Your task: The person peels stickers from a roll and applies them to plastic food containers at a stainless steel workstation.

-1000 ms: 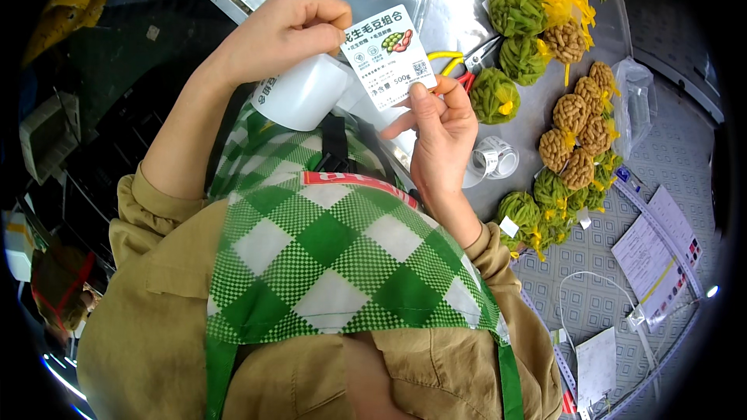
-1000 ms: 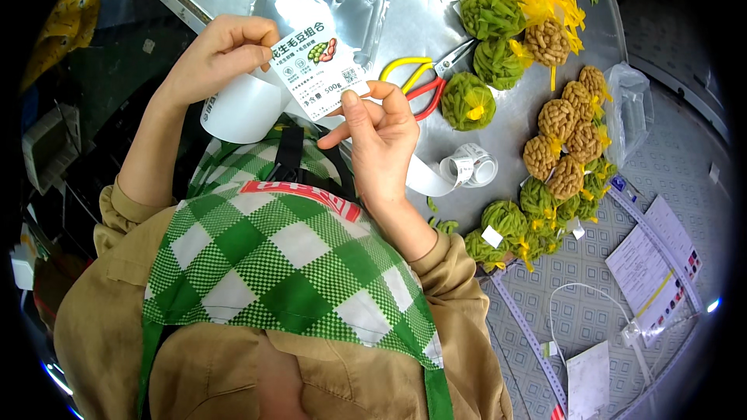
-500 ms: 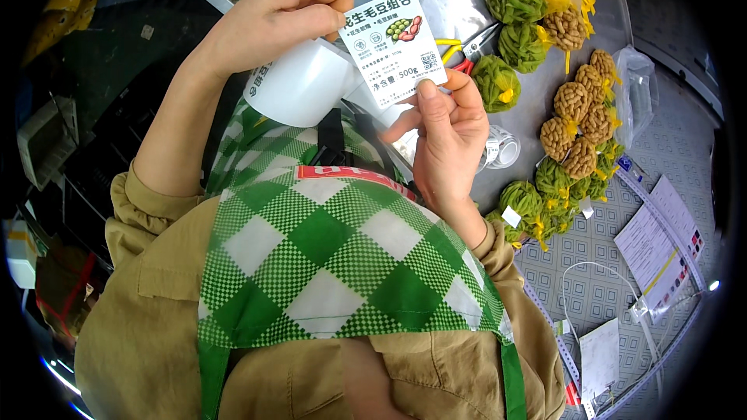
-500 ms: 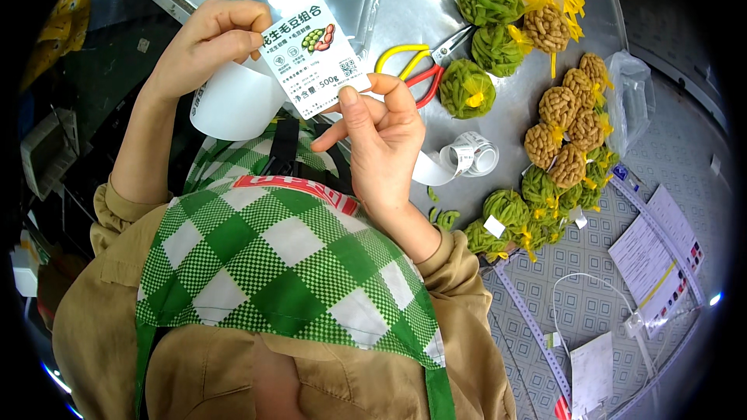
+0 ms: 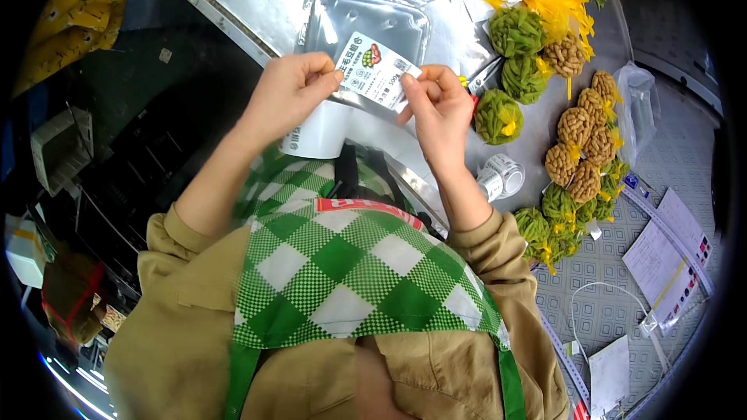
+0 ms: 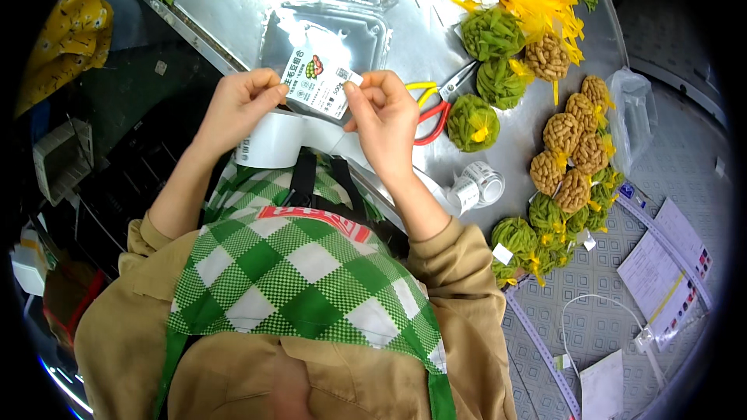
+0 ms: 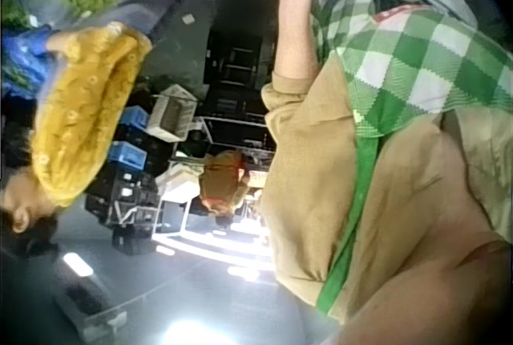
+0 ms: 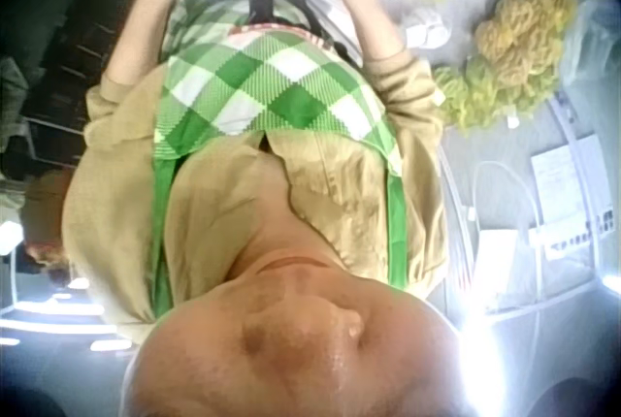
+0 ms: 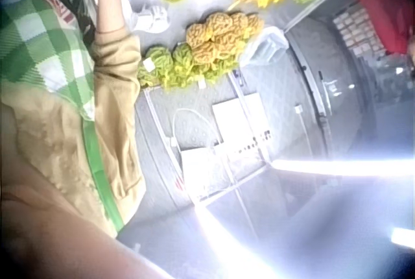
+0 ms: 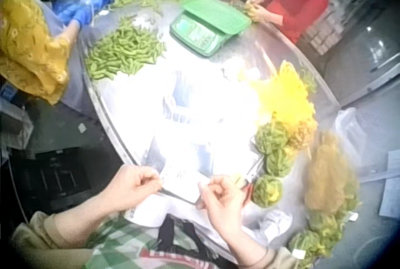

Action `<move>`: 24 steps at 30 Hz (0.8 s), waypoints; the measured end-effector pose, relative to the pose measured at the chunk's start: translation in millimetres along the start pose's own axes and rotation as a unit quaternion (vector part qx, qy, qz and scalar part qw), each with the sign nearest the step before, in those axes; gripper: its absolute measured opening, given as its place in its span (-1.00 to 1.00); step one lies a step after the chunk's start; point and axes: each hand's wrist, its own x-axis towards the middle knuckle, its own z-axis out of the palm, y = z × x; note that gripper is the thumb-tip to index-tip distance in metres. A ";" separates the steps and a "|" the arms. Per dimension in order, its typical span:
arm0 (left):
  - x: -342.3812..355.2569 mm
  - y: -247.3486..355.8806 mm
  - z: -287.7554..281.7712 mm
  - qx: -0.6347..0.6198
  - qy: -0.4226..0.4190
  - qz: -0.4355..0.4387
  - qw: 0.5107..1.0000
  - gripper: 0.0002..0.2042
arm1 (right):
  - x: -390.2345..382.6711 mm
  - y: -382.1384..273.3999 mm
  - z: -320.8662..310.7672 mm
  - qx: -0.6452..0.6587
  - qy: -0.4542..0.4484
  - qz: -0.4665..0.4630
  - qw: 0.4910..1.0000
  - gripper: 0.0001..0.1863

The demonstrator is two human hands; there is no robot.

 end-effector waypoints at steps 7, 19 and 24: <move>16.3 -3.8 12.9 0.186 0.117 -0.028 0.975 -0.78 | 58.3 3.9 5.0 -0.267 -0.019 -0.078 0.960 -0.85; 29.5 7.9 16.0 0.283 0.112 -0.057 0.951 -0.76 | 70.0 0.5 7.7 -0.345 -0.010 -0.103 0.933 -0.85; 30.5 6.3 17.6 0.303 0.131 -0.034 0.943 -0.75 | 71.0 1.6 8.2 -0.358 -0.009 -0.111 0.927 -0.85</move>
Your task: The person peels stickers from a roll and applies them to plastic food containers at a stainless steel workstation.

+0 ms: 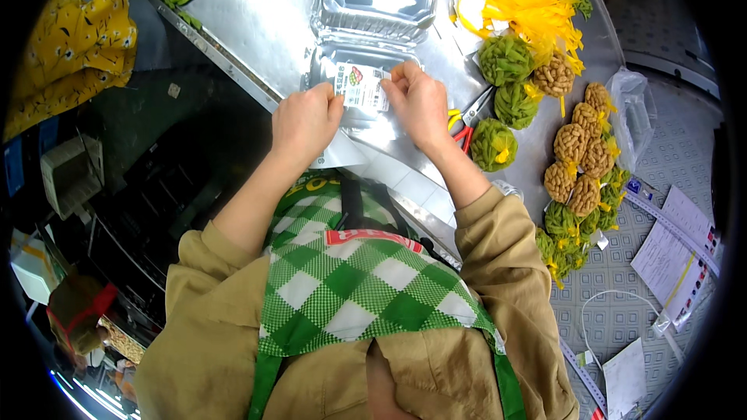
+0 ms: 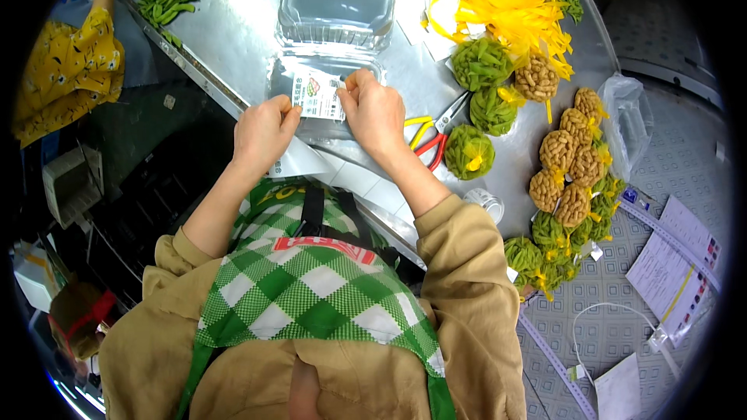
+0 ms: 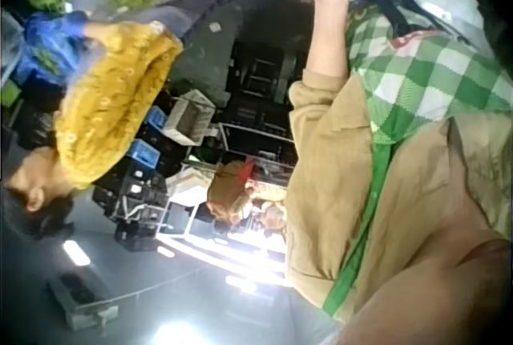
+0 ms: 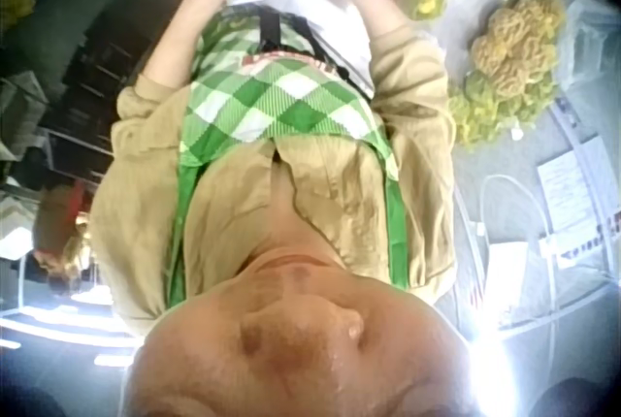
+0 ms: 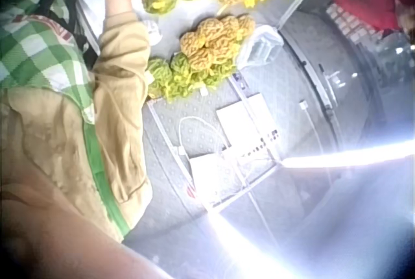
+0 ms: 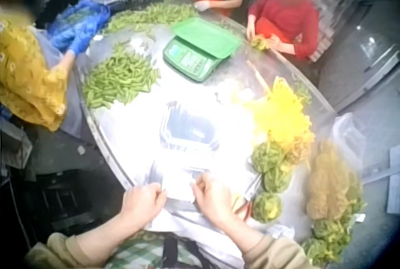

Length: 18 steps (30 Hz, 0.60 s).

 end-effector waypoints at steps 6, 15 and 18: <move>1.9 4.8 -2.2 0.025 -0.004 0.006 1.000 -0.77 | 0.7 -1.6 3.0 -0.045 0.013 -0.014 0.999 -0.85; -2.0 1.4 -26.2 0.065 -0.097 -0.009 0.993 -0.71 | 28.3 1.9 -28.5 -0.146 0.047 -0.109 0.982 -0.47; -3.3 -13.9 -34.0 0.007 -0.127 -0.015 0.992 -0.68 | 78.4 -17.3 -42.4 -0.193 0.127 -0.308 0.923 -0.06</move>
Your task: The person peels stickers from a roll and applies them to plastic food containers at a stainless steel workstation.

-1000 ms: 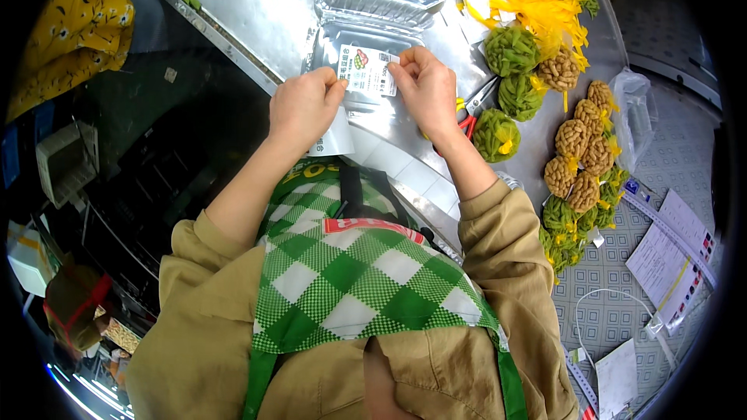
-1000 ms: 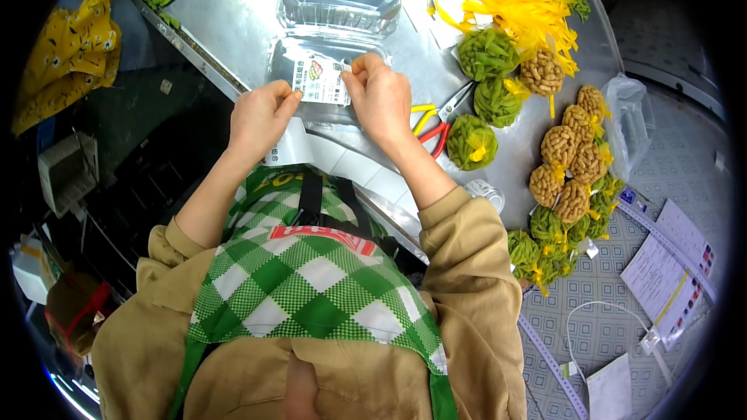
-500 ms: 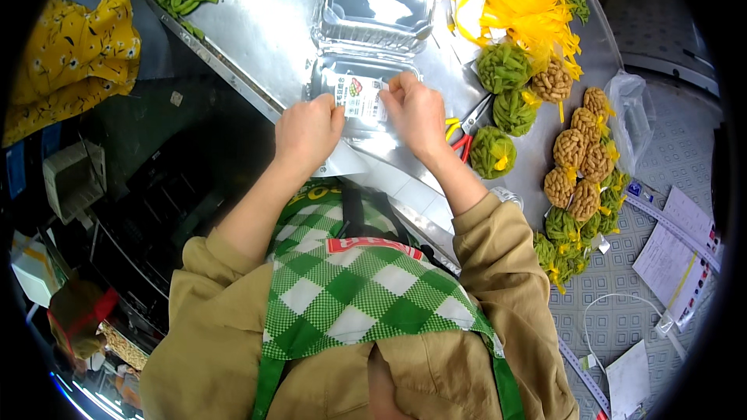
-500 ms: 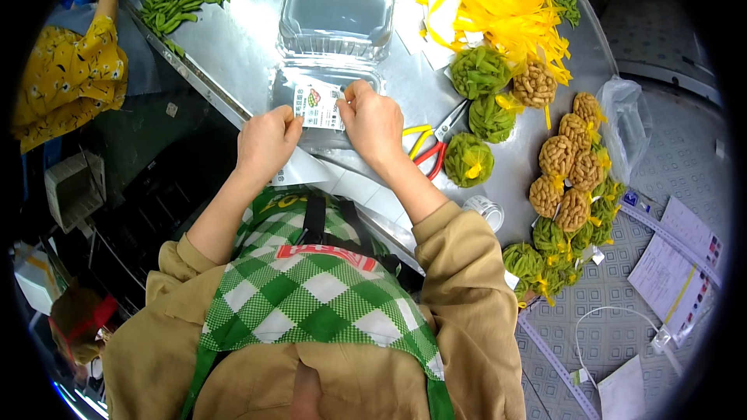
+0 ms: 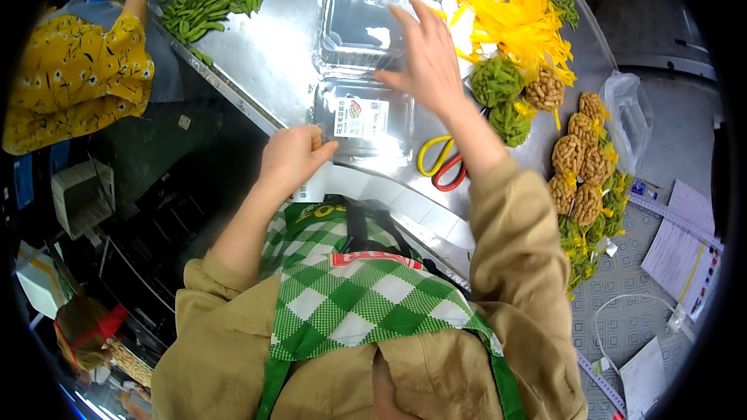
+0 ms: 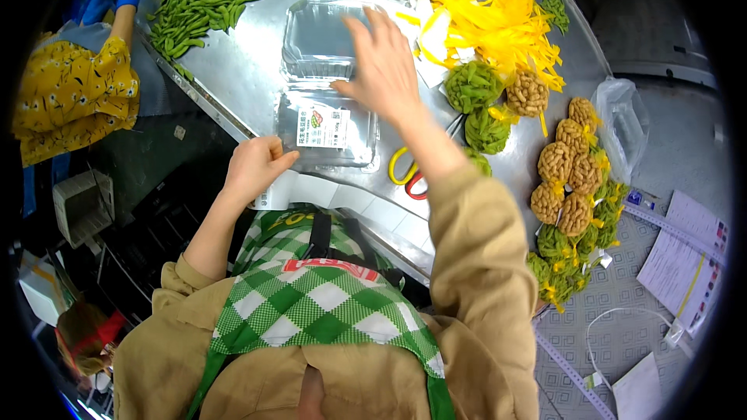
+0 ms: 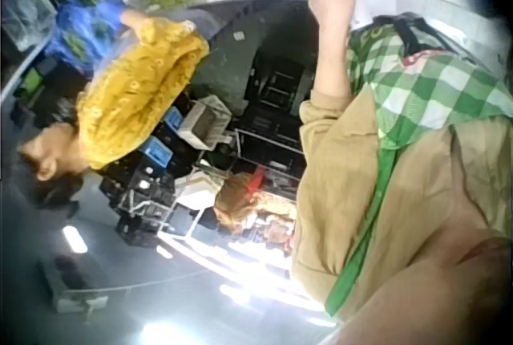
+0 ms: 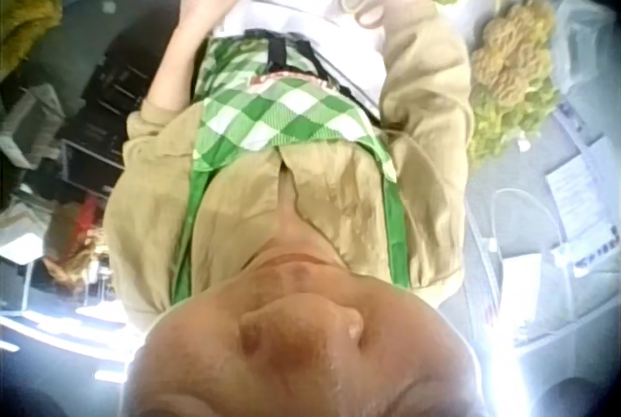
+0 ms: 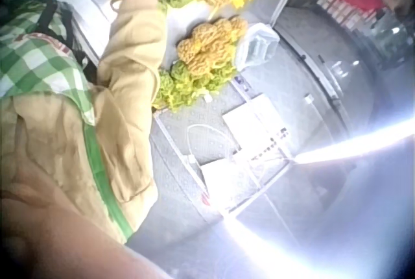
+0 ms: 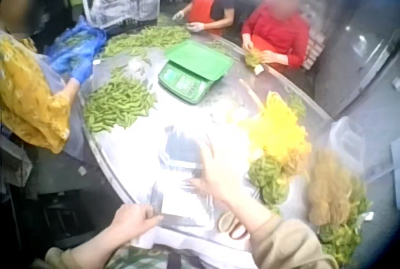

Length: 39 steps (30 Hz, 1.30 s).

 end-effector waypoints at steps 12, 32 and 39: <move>-14.2 -30.4 -11.0 -0.185 0.049 -0.005 0.982 -0.76 | 57.0 23.5 1.2 -0.140 -0.229 -0.078 0.960 0.05; -17.8 119.3 -21.3 -0.332 0.025 0.234 0.913 -0.19 | -106.0 91.1 -108.4 0.811 -0.424 0.266 0.303 0.10; -16.1 141.9 -6.7 -0.191 0.034 0.318 0.928 -0.22 | -186.9 55.9 -118.5 0.890 -0.249 0.320 0.207 0.06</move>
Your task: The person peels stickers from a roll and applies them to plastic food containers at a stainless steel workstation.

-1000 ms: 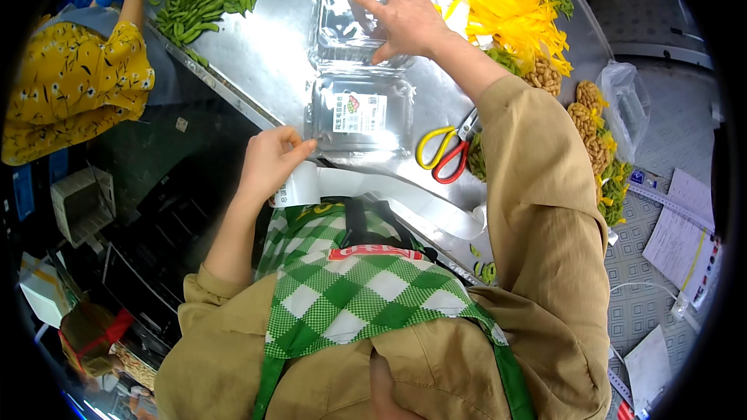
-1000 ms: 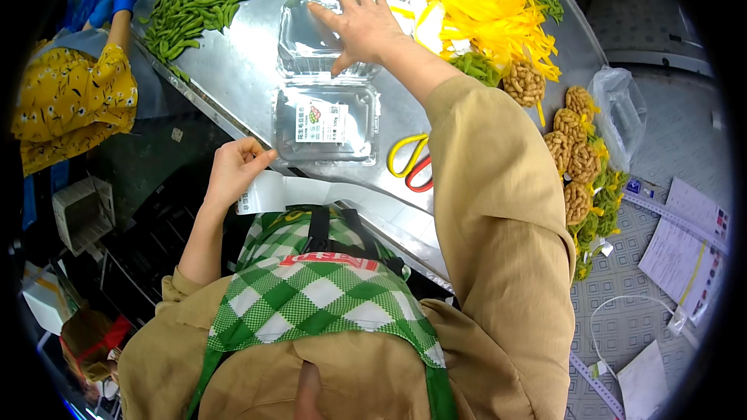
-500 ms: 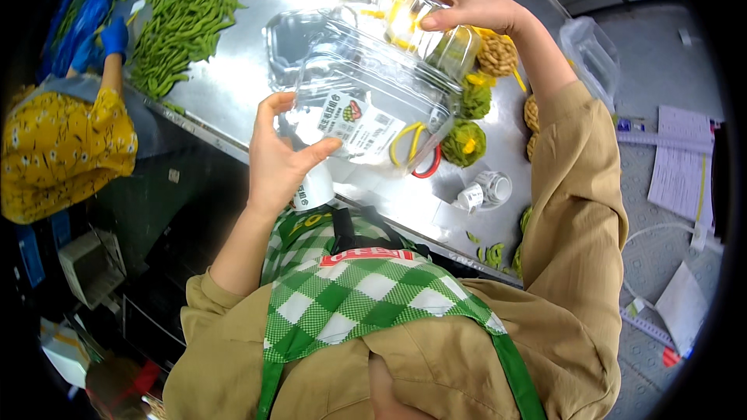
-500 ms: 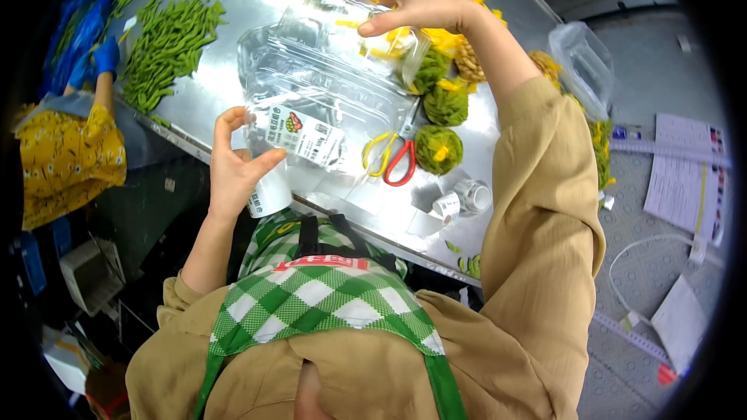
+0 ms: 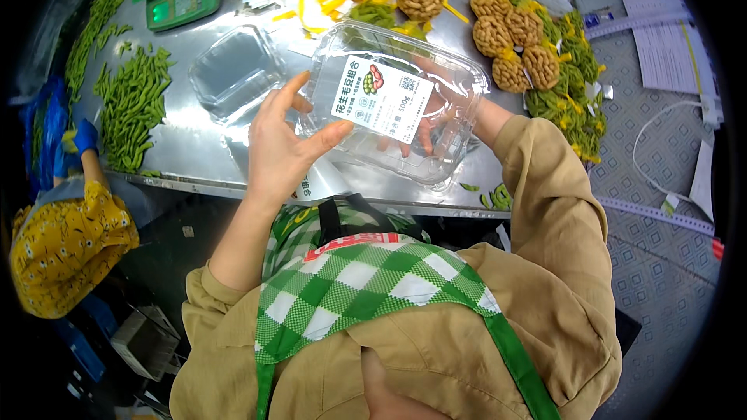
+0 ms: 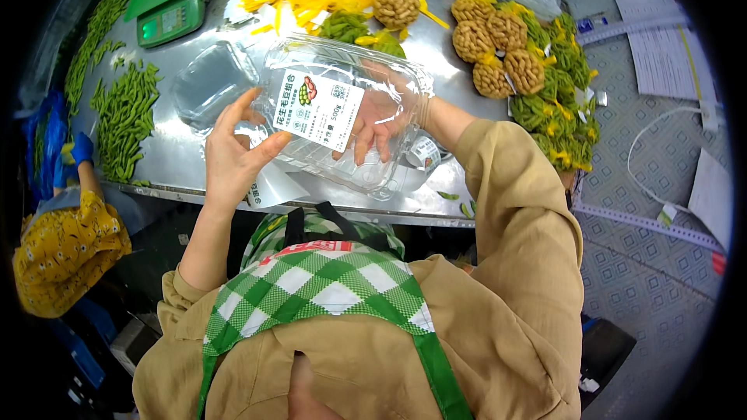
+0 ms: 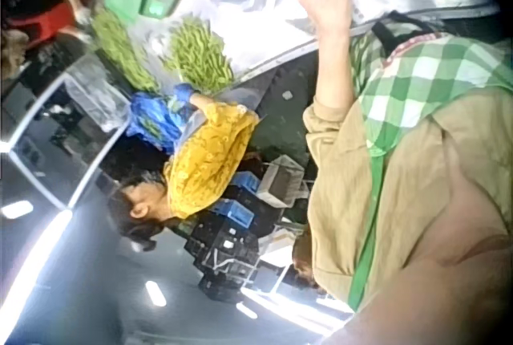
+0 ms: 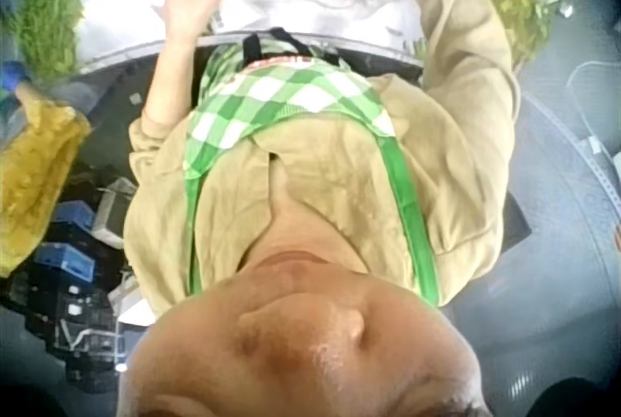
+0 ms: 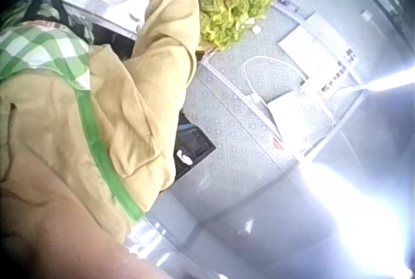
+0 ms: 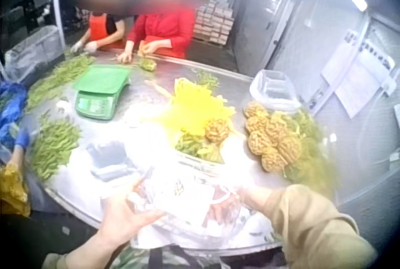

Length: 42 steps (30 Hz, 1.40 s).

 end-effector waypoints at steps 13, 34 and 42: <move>1.0 19.8 50.8 0.034 -0.132 0.060 0.989 -0.25 | -60.6 84.4 -11.3 0.070 0.016 -0.143 0.987 0.00; -50.4 -49.5 51.7 -0.416 -0.162 -0.269 0.853 -0.39 | -70.3 14.2 58.2 -0.783 0.581 -0.196 0.103 -0.05; -68.6 -70.8 39.6 -0.445 -0.132 -0.325 0.824 -0.57 | -17.8 -55.1 47.5 -0.776 0.566 -0.244 0.136 -0.06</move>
